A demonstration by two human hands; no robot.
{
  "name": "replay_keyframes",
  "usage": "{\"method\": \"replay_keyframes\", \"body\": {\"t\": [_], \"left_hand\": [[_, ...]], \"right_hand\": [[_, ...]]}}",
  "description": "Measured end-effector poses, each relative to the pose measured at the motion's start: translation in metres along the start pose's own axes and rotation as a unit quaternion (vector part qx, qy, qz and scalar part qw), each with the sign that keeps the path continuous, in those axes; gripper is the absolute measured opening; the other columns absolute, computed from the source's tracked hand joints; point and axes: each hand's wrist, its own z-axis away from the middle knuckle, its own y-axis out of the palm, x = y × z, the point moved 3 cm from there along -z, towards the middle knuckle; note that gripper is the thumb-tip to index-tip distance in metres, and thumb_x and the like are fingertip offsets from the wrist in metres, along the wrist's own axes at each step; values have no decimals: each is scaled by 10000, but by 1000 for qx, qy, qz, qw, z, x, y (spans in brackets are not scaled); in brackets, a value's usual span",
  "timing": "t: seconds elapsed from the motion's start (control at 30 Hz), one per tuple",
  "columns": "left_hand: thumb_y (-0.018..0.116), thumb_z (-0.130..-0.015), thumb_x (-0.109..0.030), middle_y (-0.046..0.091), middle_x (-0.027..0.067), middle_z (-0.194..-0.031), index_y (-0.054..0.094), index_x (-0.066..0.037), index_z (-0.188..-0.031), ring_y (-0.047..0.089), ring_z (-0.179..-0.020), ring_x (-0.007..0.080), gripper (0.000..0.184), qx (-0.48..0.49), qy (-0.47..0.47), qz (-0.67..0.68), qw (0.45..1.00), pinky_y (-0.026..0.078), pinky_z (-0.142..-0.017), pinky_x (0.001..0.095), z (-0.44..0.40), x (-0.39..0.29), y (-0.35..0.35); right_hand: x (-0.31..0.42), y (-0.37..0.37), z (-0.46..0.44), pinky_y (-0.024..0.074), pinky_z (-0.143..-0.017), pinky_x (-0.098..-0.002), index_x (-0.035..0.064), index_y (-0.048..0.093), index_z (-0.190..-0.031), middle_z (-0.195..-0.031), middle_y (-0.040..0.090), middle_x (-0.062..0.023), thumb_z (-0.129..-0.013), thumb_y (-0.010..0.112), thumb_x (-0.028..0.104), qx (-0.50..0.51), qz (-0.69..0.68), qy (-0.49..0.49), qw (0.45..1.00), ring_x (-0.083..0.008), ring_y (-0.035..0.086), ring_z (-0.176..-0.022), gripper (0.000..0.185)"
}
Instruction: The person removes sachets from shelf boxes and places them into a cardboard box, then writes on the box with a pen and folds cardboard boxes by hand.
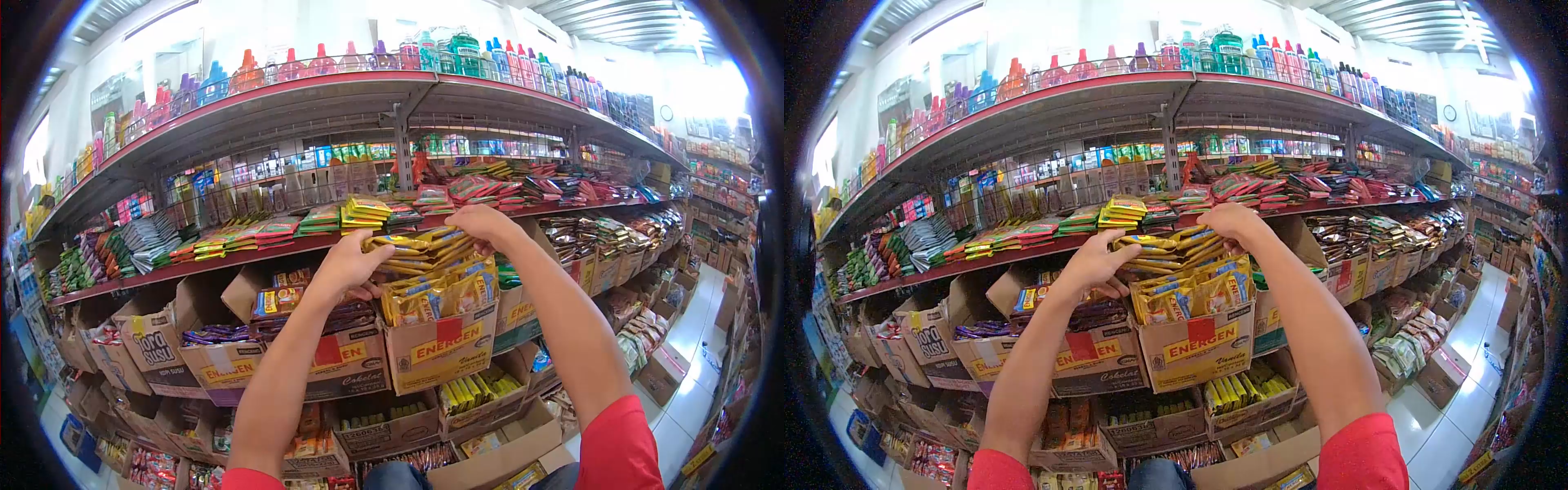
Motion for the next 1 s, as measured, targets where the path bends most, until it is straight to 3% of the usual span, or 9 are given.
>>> {"method": "replay_keyframes", "body": {"t": [0.1, 0.2, 0.33, 0.4, 0.43, 0.5, 0.53, 0.77, 1.0], "left_hand": [[690, -887, -405, 693, 210, -1024, 478, -67, -1397, 713, -697, 286, 648, -26, -7, -52, 998, 593, -586, 383, -2, -1, -2], [733, -815, -387, 706, 154, -1035, 750, -136, -1012, 669, -936, 365, 319, -204, 102, -401, 887, 522, -817, 478, -16, 1, -2], [728, -822, -374, 696, 143, -1081, 717, -125, -1094, 659, -986, 341, 369, -185, 93, -473, 857, 513, -853, 461, -26, 11, -4], [718, -832, -382, 665, 153, -1163, 672, -121, -1187, 623, -1077, 326, 443, -219, 385, -457, 771, 488, -932, 434, -24, 17, -6], [718, -832, -382, 665, 153, -1163, 672, -121, -1187, 623, -1077, 326, 443, -220, 385, -456, 771, 488, -932, 434, -24, 16, -9], [718, -830, -403, 635, 153, -1232, 624, -119, -1265, 585, -1147, 322, 528, -76, 307, -402, 859, 461, -987, 419, -32, 18, -11], [718, -830, -403, 635, 153, -1232, 624, -119, -1265, 585, -1147, 322, 528, -75, 307, -400, 860, 461, -987, 419, -32, 16, -12], [750, -794, -390, 668, 140, -1170, 625, -128, -1262, 616, -1092, 342, 551, -18, 225, -457, 860, 489, -947, 433, -53, 12, -6], [816, -726, -290, 690, 110, -1014, 689, -137, -1065, 656, -991, 302, 393, -66, 164, -546, 819, 537, -818, 446, -69, 2, 4]], "right_hand": [[-2, 2, -24, 435, -426, -306, 80, 631, -943, -641, 505, -7, -913, 611, 379, -31, 23, 24, 999, -119, 488, -499, 301], [-3, 4, -34, 496, -446, -342, 15, 668, -1013, -726, 615, -76, -906, 634, 432, -64, 30, 39, 997, -159, 577, -513, 431], [12, -1, -9, 514, -457, -322, 25, 672, -1083, -714, 614, -95, -886, 660, 490, -54, 117, -41, 991, -176, 614, -501, 505], [17, -5, 2, 574, -777, -416, 21, 676, -1158, -895, 718, -181, -824, 689, 556, -1, 286, -90, 954, -314, 711, -820, 631], [4, -9, -7, 574, -777, -416, 21, 676, -1158, -895, 718, -181, -824, 689, 556, -2, 287, -90, 954, -314, 711, -820, 631], [1, -7, -6, 497, -944, -416, 94, 649, -1243, -1077, 705, -178, -804, 724, 523, -40, 322, -450, 832, -328, 662, -1045, 618], [-2, -9, -8, 462, -977, -402, 116, 621, -1297, -1192, 669, -172, -797, 764, 366, 62, 305, -381, 870, -310, 620, -1130, 577], [-4, 0, -33, 486, -939, -399, 180, 624, -1300, -1176, 682, -127, -794, 765, 341, 96, 338, -287, 891, -302, 641, -1089, 550], [11, 18, -23, 514, -922, -440, 276, 661, -1249, -1157, 684, -91, -766, 780, 411, -14, 438, -214, 873, -283, 638, -1095, 516]]}}
